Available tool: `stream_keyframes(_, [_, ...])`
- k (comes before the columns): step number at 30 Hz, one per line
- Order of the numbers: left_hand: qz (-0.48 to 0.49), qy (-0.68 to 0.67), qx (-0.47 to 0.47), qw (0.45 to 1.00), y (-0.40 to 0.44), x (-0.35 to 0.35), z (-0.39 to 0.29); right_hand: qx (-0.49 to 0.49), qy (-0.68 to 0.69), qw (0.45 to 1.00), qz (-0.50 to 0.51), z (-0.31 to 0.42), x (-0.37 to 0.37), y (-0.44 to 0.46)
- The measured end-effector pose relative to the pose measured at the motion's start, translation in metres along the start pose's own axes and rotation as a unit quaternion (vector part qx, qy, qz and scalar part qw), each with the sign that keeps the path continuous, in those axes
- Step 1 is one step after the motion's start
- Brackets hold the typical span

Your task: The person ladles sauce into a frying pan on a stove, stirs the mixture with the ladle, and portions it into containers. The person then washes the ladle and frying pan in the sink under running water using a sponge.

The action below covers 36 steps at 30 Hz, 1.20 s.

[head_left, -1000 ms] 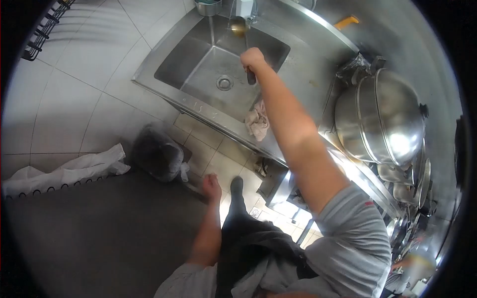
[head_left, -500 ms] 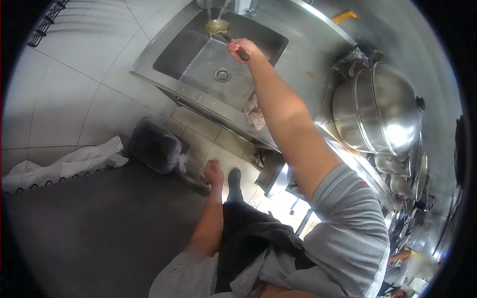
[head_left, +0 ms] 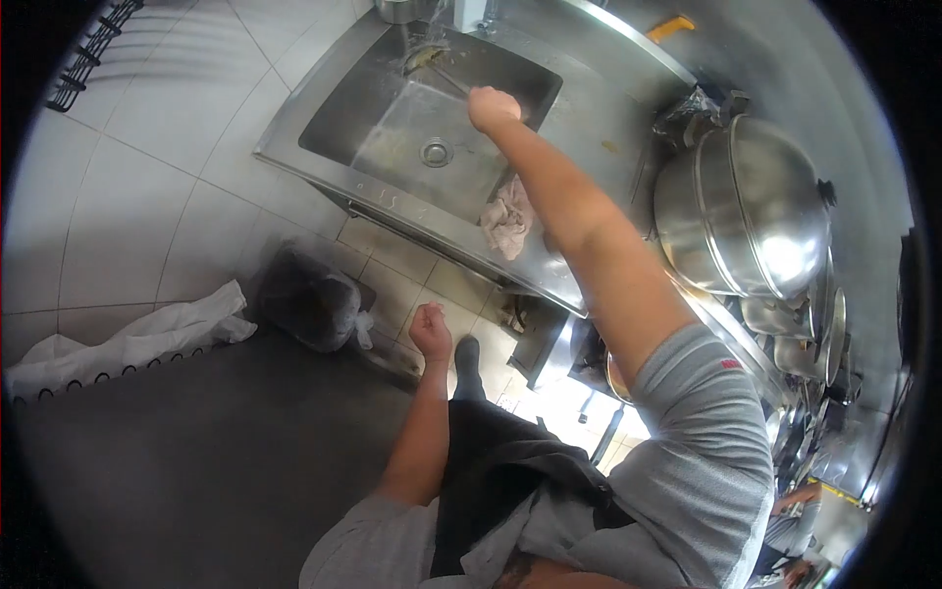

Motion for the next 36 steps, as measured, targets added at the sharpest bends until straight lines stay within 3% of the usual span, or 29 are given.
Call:
stream_keyframes(2, [0.013, 0.006, -0.004, 1.000, 0.001, -0.002, -0.004, -0.009, 0.010, 0.999, -0.030, 0.000, 0.011, -0.013])
stream_keyframes(4, [0.024, 0.021, -0.034, 0.999, 0.001, -0.005, -0.008, -0.010, 0.008, 0.996, 0.086, 0.001, 0.019, -0.024])
stream_keyframes(8, [0.047, 0.043, -0.084, 0.994, 0.005, -0.009, -0.026, -0.014, 0.028, 0.993, 0.117, -0.022, -0.006, -0.052])
stream_keyframes(10, [0.063, 0.042, -0.081, 0.994, 0.006, -0.012, -0.037, -0.147, 0.238, 0.960, -0.013, -0.028, 0.000, -0.095])
stream_keyframes(14, [0.079, 0.033, -0.088, 0.992, 0.005, -0.021, -0.058, -0.188, 0.310, 0.926, -0.108, -0.039, 0.002, -0.091])
stream_keyframes(16, [0.097, 0.048, -0.092, 0.990, 0.000, -0.020, -0.055, -0.135, 0.293, 0.945, -0.048, -0.039, 0.000, -0.052])
stream_keyframes(17, [0.108, 0.057, -0.099, 0.988, 0.002, -0.022, -0.053, -0.106, 0.182, 0.978, -0.014, -0.043, -0.016, -0.011])
stream_keyframes(20, [0.098, 0.055, -0.079, 0.991, -0.004, -0.023, -0.047, 0.026, 0.052, 0.981, 0.184, -0.029, 0.000, -0.008])
stream_keyframes(21, [0.108, 0.058, -0.083, 0.989, -0.002, -0.024, -0.044, 0.094, 0.001, 0.984, 0.154, -0.019, -0.002, -0.014])
stream_keyframes(23, [0.084, -0.008, -0.099, 0.992, -0.004, -0.020, -0.035, 0.126, 0.210, 0.964, 0.101, -0.018, -0.077, 0.017])
stream_keyframes(24, [0.069, -0.107, -0.032, 0.991, -0.001, -0.021, -0.045, 0.149, 0.148, 0.977, 0.031, 0.016, -0.054, -0.057])
stream_keyframes(25, [0.061, -0.199, 0.044, 0.977, 0.005, -0.024, -0.060, 0.092, 0.159, 0.983, -0.020, 0.031, -0.062, -0.085])
stream_keyframes(27, [0.231, -0.254, 0.020, 0.939, 0.027, -0.029, -0.086, 0.088, 0.242, 0.964, -0.064, 0.050, -0.035, -0.205])
stream_keyframes(29, [0.261, -0.362, 0.070, 0.892, -0.010, -0.087, -0.202, 0.070, 0.311, 0.947, 0.040, 0.052, -0.035, -0.285])
stream_keyframes(30, [0.299, -0.339, 0.093, 0.887, -0.026, -0.097, -0.223, -0.049, 0.292, 0.949, -0.111, 0.069, -0.057, -0.316])
stream_keyframes(31, [0.285, -0.318, 0.086, 0.900, -0.031, -0.106, -0.232, -0.167, 0.286, 0.908, -0.255, 0.087, -0.080, -0.351])
stream_keyframes(32, [0.270, -0.295, 0.080, 0.913, -0.036, -0.115, -0.241, -0.164, 0.271, 0.906, -0.280, 0.078, -0.079, -0.360])
stream_keyframes(34, [0.316, -0.316, 0.120, 0.887, -0.011, -0.097, -0.200, 0.039, 0.333, 0.883, -0.330, 0.045, -0.077, -0.442])
stream_keyframes(36, [0.428, -0.376, 0.212, 0.794, 0.033, -0.069, -0.154, 0.176, 0.297, 0.860, -0.375, 0.010, -0.069, -0.553])
Point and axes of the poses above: each hand's wrist, its own y-axis towards the middle knuckle, its own x-axis out of the back of the hand, z = x × y, the point moved 3 cm from there along y, towards the middle knuckle, and after that the axes turned 12 degrees about z, right-handed, at the moved point
